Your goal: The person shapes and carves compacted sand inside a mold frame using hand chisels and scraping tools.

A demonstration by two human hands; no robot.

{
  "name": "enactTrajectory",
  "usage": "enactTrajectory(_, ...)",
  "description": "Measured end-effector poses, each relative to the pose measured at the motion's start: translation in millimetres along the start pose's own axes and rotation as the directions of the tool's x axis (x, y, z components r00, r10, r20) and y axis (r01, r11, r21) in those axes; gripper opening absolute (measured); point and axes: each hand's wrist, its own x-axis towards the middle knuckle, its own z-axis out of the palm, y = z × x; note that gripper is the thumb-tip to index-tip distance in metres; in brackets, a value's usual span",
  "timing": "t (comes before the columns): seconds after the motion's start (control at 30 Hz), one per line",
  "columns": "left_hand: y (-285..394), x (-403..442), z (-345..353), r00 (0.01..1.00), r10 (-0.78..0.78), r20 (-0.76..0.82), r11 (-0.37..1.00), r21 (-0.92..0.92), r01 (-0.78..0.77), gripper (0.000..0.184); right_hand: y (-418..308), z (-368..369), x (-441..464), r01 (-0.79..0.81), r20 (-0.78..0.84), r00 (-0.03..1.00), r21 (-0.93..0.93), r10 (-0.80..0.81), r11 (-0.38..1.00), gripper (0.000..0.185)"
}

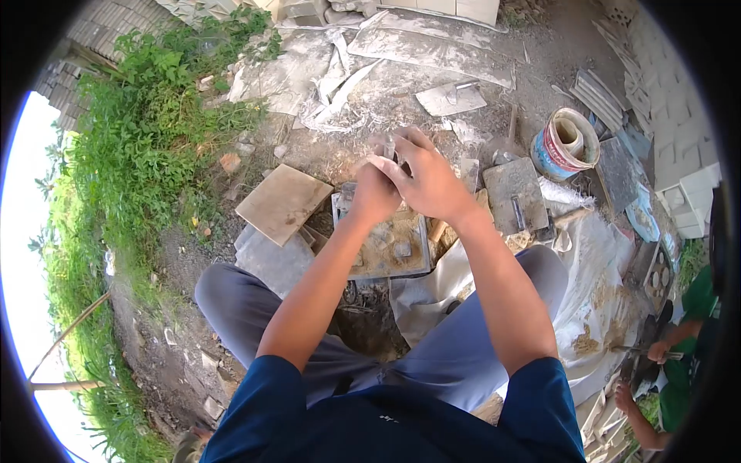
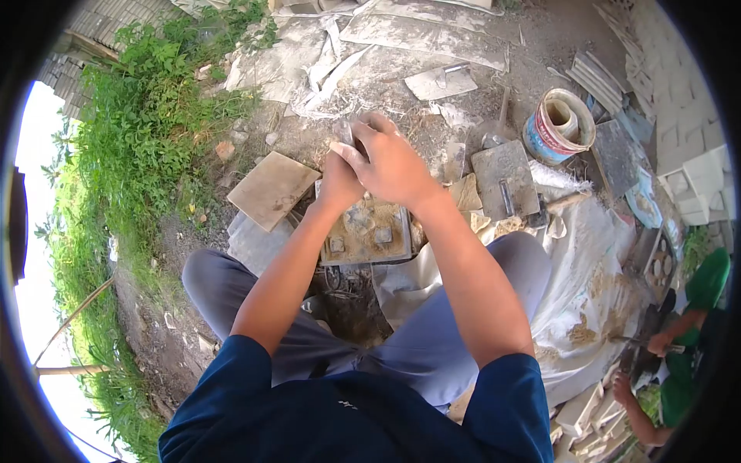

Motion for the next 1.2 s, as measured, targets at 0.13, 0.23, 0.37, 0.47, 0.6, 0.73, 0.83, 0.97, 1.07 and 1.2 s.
enactTrajectory(0.13, -5, -18, -36, 0.986, 0.017, 0.163, 0.990, 0.135, -0.039, 0.063, -10, 24, 3, 0.143, -0.170, 0.974, -0.054, -0.150, 0.988, 0.027)
enactTrajectory(0.23, -34, -52, -63, 0.974, -0.175, 0.142, 0.984, 0.067, 0.167, 0.058, -7, 46, 3, -0.067, -0.213, 0.963, 0.411, 0.167, 0.909, 0.025)
enactTrajectory(0.37, -87, -109, -62, 0.966, -0.254, -0.049, 0.940, 0.223, 0.259, 0.053, 1, 73, 12, -0.012, -0.317, 0.910, 0.626, 0.269, 0.780, 0.033)
enactTrajectory(0.47, -117, -140, -47, 0.961, -0.234, -0.144, 0.910, 0.315, 0.269, 0.059, 9, 82, 14, 0.087, -0.372, 0.920, 0.497, 0.122, 0.863, 0.042)
enactTrajectory(0.6, -110, -173, -29, 0.940, -0.287, -0.182, 0.775, 0.534, 0.340, 0.075, -6, 91, 6, 0.030, -0.311, 0.935, 0.545, 0.169, 0.838, 0.040)
enactTrajectory(0.73, -100, -173, -31, 0.940, -0.339, 0.035, 0.716, 0.658, 0.233, 0.086, -14, 99, 11, 0.022, -0.280, 0.944, 0.582, 0.175, 0.813, 0.036)
enactTrajectory(0.83, -104, -167, -36, 0.909, -0.414, 0.041, 0.726, 0.618, 0.303, 0.090, -26, 98, 16, 0.048, -0.287, 0.941, 0.640, 0.180, 0.767, 0.037)
enactTrajectory(0.97, -102, -165, -41, 0.866, -0.500, 0.029, 0.704, 0.595, 0.387, 0.090, -27, 107, 25, 0.114, -0.295, 0.947, 0.677, 0.126, 0.727, 0.034)
enactTrajectory(1.07, -105, -165, -36, 0.862, -0.500, 0.080, 0.714, 0.602, 0.358, 0.088, -6, 119, 30, 0.043, -0.277, 0.944, 0.642, 0.180, 0.765, 0.034)
enactTrajectory(1.2, -103, -160, -32, 0.847, -0.524, 0.090, 0.694, 0.621, 0.364, 0.090, -24, 113, 34, 0.030, -0.237, 0.960, 0.620, 0.151, 0.784, 0.036)
